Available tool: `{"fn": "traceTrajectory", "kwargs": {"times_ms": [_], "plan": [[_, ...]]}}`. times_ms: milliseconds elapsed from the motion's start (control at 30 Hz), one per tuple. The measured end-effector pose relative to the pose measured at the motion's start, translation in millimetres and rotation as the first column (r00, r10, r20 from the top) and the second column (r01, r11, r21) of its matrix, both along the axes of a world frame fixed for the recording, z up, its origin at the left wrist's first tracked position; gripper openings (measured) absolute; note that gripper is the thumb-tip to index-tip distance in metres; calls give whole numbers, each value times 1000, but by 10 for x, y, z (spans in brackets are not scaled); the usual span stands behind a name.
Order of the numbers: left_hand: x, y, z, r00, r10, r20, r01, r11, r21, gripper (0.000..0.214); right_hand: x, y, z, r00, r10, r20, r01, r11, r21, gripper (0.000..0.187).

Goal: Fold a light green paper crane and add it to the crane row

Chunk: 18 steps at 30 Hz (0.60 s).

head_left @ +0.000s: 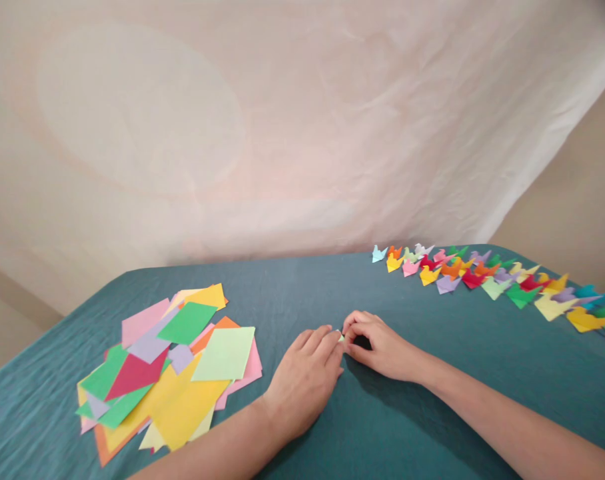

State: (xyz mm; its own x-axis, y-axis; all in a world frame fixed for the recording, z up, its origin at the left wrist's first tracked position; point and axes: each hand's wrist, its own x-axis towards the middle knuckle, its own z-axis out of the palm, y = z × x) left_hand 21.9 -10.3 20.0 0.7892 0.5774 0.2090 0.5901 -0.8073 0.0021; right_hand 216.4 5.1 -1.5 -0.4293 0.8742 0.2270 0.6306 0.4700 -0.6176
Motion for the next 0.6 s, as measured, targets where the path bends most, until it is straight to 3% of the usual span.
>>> {"fn": "traceTrajectory", "kwargs": {"times_ms": [133,267,600], "plan": [[39,-167,-51,993,74,-91,-70,997,39,52,-13,-5,-9,1000,-11,-2,11,1000,16,10],[37,-225,-80,986,86,-141,-89,996,-14,72,-25,-13,-16,1000,-23,-1,23,1000,14,11],[21,-207,-83,980,87,-179,-115,982,-152,81,88,-52,-43,997,52,-63,-47,996,76,11]]}}
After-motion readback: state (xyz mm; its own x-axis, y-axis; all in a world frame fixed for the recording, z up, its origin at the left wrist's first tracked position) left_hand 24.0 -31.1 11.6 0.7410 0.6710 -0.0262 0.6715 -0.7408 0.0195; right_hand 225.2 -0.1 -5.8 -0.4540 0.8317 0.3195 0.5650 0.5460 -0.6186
